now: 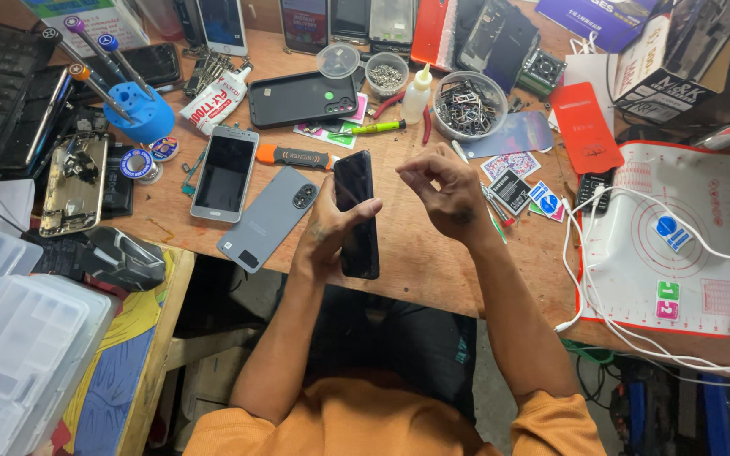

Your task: The person uses a metal spudger to pry open the back cover of a smartphone, then uses tweezers to remove internal components and a screwdriver to unscrew parts. The person handles the phone and tools throughout the process.

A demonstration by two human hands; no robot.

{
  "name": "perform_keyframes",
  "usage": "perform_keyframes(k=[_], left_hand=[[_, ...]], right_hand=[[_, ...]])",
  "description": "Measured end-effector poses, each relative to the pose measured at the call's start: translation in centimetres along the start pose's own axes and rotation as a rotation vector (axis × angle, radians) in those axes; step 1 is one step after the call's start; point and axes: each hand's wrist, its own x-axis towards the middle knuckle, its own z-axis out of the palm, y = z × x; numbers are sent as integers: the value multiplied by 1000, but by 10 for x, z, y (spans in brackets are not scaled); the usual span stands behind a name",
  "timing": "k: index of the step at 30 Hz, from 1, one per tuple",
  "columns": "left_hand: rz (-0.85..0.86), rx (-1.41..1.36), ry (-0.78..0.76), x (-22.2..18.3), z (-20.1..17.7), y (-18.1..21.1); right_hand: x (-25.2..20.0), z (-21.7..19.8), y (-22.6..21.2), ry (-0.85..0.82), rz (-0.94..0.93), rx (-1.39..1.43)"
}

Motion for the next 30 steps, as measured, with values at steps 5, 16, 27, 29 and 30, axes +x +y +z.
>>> perform_keyframes(k=[5, 16, 27, 29, 30], left_hand=[[-33, 41, -6, 4, -2, -3], [89, 138, 174, -5, 21, 19], [165, 290, -162, -20, 37, 36], [138, 203, -113, -20, 40, 23], [123, 158, -90, -21, 43, 15]], right_hand=[[-2, 7, -9, 3, -85, -89], [2, 16, 15, -25, 260, 383], [1, 32, 33, 57, 250, 330], [1, 37, 37, 96, 237, 336], [0, 39, 39, 115, 232, 338]])
